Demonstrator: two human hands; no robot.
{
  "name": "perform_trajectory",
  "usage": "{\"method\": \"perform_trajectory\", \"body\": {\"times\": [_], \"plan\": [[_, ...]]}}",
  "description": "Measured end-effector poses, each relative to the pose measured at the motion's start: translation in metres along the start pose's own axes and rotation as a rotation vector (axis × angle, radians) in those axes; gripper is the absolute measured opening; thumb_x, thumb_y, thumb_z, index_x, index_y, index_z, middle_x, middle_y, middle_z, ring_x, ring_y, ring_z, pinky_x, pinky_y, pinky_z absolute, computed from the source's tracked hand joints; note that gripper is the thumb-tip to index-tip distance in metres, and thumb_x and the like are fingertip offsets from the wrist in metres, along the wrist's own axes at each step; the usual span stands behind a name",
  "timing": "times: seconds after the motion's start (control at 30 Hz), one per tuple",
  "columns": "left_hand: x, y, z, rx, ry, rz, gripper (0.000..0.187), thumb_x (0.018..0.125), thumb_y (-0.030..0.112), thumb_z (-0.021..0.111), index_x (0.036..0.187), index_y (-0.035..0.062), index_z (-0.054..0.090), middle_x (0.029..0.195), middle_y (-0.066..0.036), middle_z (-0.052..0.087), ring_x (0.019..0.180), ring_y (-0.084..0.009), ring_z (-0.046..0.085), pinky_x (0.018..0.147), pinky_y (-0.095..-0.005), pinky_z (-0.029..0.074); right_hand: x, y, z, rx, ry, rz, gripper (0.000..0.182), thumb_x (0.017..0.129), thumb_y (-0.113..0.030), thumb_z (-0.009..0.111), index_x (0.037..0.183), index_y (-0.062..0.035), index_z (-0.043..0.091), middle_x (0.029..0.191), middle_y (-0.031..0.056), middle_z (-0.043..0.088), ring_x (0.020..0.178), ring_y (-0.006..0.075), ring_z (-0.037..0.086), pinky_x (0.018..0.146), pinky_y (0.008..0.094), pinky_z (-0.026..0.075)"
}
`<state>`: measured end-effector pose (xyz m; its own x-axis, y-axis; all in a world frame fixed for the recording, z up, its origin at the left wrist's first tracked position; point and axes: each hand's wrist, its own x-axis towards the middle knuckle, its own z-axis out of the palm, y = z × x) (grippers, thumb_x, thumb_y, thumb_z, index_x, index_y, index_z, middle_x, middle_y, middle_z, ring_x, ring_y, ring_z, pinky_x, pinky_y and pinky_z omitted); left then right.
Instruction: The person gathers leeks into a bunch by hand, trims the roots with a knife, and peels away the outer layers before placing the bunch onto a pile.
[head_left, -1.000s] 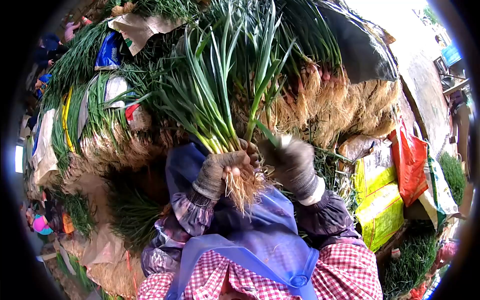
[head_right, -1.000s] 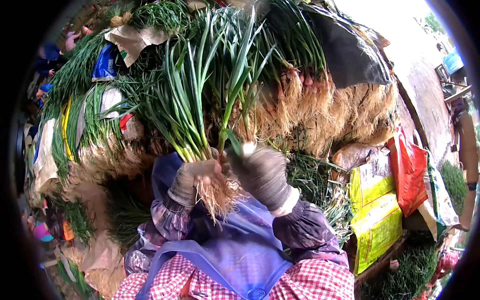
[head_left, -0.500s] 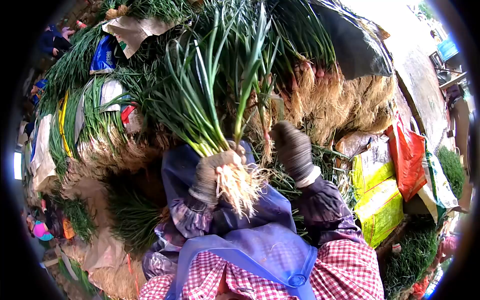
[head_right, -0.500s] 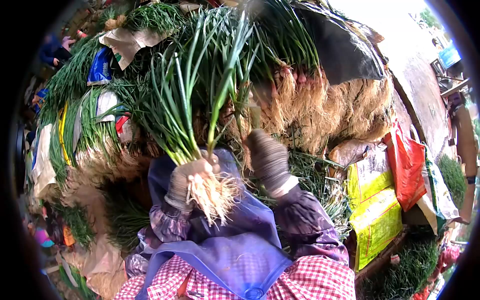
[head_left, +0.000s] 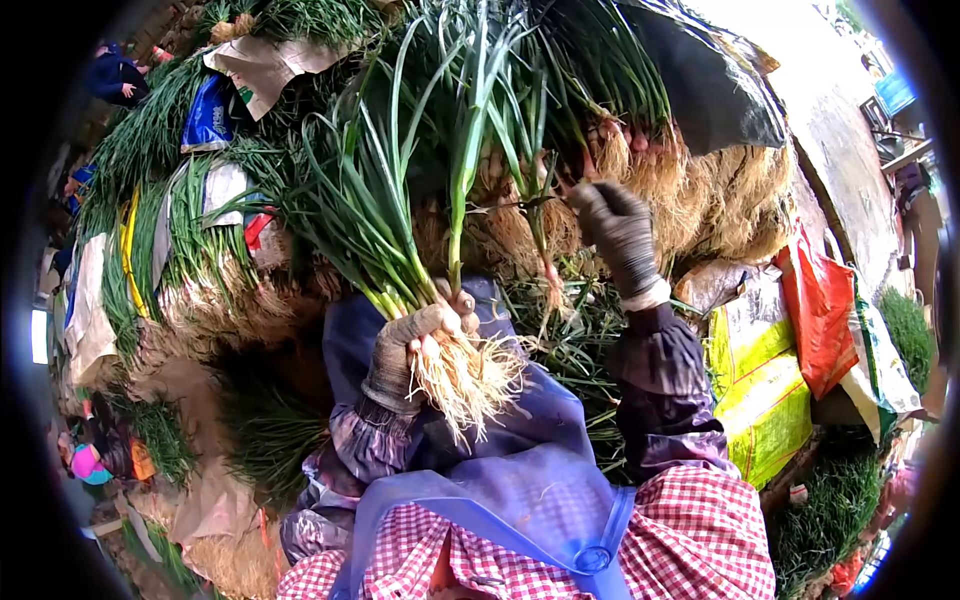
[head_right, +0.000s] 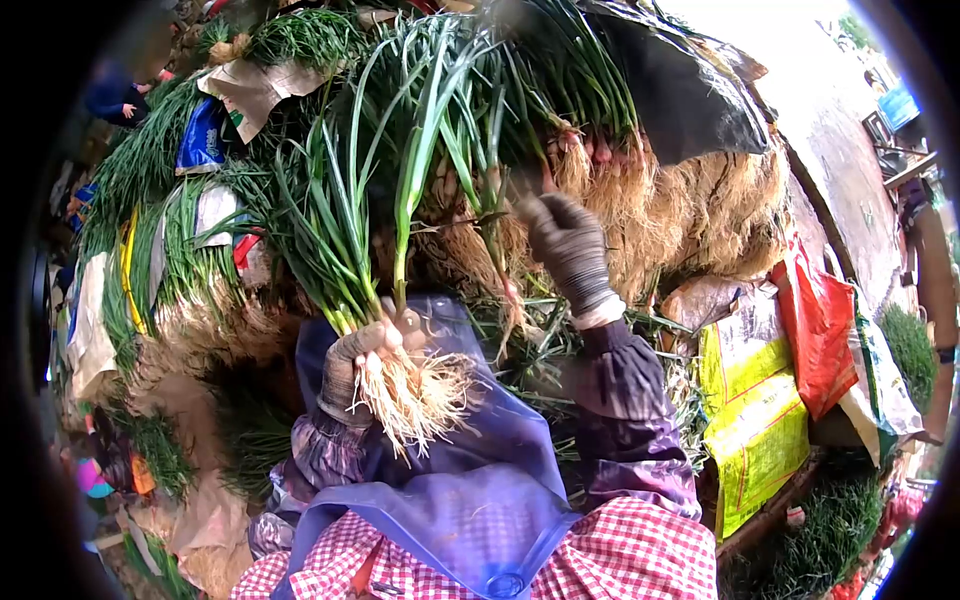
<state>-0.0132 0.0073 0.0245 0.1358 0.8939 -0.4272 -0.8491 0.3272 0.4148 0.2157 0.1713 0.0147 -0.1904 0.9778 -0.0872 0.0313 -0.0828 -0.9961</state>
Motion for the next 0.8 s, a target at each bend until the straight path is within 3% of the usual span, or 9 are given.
{"method": "perform_trajectory", "body": {"times": [0.1,0.17,0.2,0.33,0.47,0.57,0.6,0.67,0.8], "plan": [[0.016,-0.01,-0.007,0.038,-0.125,0.035,0.045,0.083,0.012,0.067,0.123,-0.0009,0.051,0.103,-0.011,0.063,0.093,-0.0193,0.063,0.074,-0.0265,0.052,-0.003,0.027,0.022,-0.629,0.025,-0.058,0.036,0.077,-0.035,0.076,0.096,-0.006,0.067,0.087,0.0065,0.069,0.08,0.0161,0.063,0.074,0.0315,0.051],[0.029,-0.016,-0.015,0.137,-0.119,0.066,0.053,0.083,0.012,0.068,0.13,-0.0015,0.047,0.103,-0.01,0.064,0.08,-0.0103,0.061,0.063,-0.0144,0.047,0.009,0.053,0.038,-0.315,0.025,-0.133,0.029,0.081,-0.026,0.074,0.099,-0.0035,0.067,0.088,0.0078,0.07,0.077,0.0138,0.063,0.071,0.0288,0.051],[0.039,-0.013,-0.04,-0.006,-0.251,-0.039,0.074,0.081,0.001,0.063,0.144,-0.0029,0.025,0.107,-0.02,0.058,0.09,-0.0241,0.063,0.066,-0.0197,0.057,0.012,0.053,0.046,-0.13,0.014,-0.118,0.026,0.083,-0.022,0.072,0.1,-0.0029,0.067,0.088,0.0077,0.07,0.076,0.0132,0.062,0.071,0.028,0.051],[0.047,-0.022,-0.068,0.098,-0.178,0.036,0.044,0.087,0.002,0.055,0.127,-0.0128,0.044,0.108,-0.023,0.06,0.087,-0.0202,0.063,0.059,-0.017,0.054,-0.012,0.009,0.067,0.221,-0.136,0.07,0.019,0.086,-0.013,0.07,0.098,0.0009,0.065,0.084,0.0028,0.067,0.075,0.009,0.06,0.068,0.024,0.05],[0.022,-0.023,-0.017,0.149,-0.002,0.144,0.024,0.083,0.015,0.07,0.097,-0.0035,0.065,0.087,-0.008,0.066,0.077,-0.0156,0.062,0.07,-0.0248,0.051,-0.024,0.023,0.083,-0.561,0.153,-0.555,0.015,0.085,-0.011,0.07,0.096,-0.0044,0.064,0.081,0.0016,0.067,0.068,0.01,0.059,0.057,0.0205,0.048],[0.024,-0.013,0.0,-0.022,-0.059,0.108,0.026,0.084,0.01,0.065,0.106,-0.0007,0.056,0.091,-0.01,0.063,0.086,-0.0252,0.063,0.078,-0.0325,0.052,0.001,0.056,0.068,0.222,0.309,-0.459,0.014,0.085,-0.016,0.071,0.094,-0.008,0.064,0.078,0.0004,0.066,0.062,0.0083,0.056,0.054,0.0193,0.047],[0.017,-0.01,-0.007,0.02,-0.061,0.098,0.029,0.083,0.009,0.065,0.109,-0.0001,0.055,0.091,-0.009,0.062,0.087,-0.0257,0.063,0.078,-0.0333,0.052,0.0,0.012,0.047,0.327,0.477,-0.112,0.012,0.086,-0.021,0.07,0.09,-0.0114,0.064,0.072,-0.0011,0.063,0.057,0.006,0.052,0.05,0.0183,0.042],[0.011,-0.012,-0.014,-0.071,-0.092,0.101,0.036,0.081,0.004,0.066,0.113,-0.0001,0.053,0.094,-0.009,0.061,0.091,-0.0269,0.063,0.084,-0.0346,0.052,0.012,0.001,-0.006,0.432,0.63,-0.226,0.012,0.089,-0.023,0.067,0.086,-0.0113,0.063,0.066,-0.0042,0.056,0.052,0.0037,0.045,0.046,0.0193,0.035],[0.014,-0.017,-0.024,-0.12,-0.105,0.078,0.039,0.08,0.002,0.065,0.116,0.0018,0.051,0.097,-0.01,0.058,0.092,-0.0269,0.062,0.083,-0.0341,0.052,-0.023,0.028,-0.088,0.008,0.257,-0.193,0.031,0.084,-0.041,0.07,0.086,-0.0107,0.063,0.065,0.0001,0.059,0.053,0.0119,0.053,0.051,0.0307,0.044]]}}
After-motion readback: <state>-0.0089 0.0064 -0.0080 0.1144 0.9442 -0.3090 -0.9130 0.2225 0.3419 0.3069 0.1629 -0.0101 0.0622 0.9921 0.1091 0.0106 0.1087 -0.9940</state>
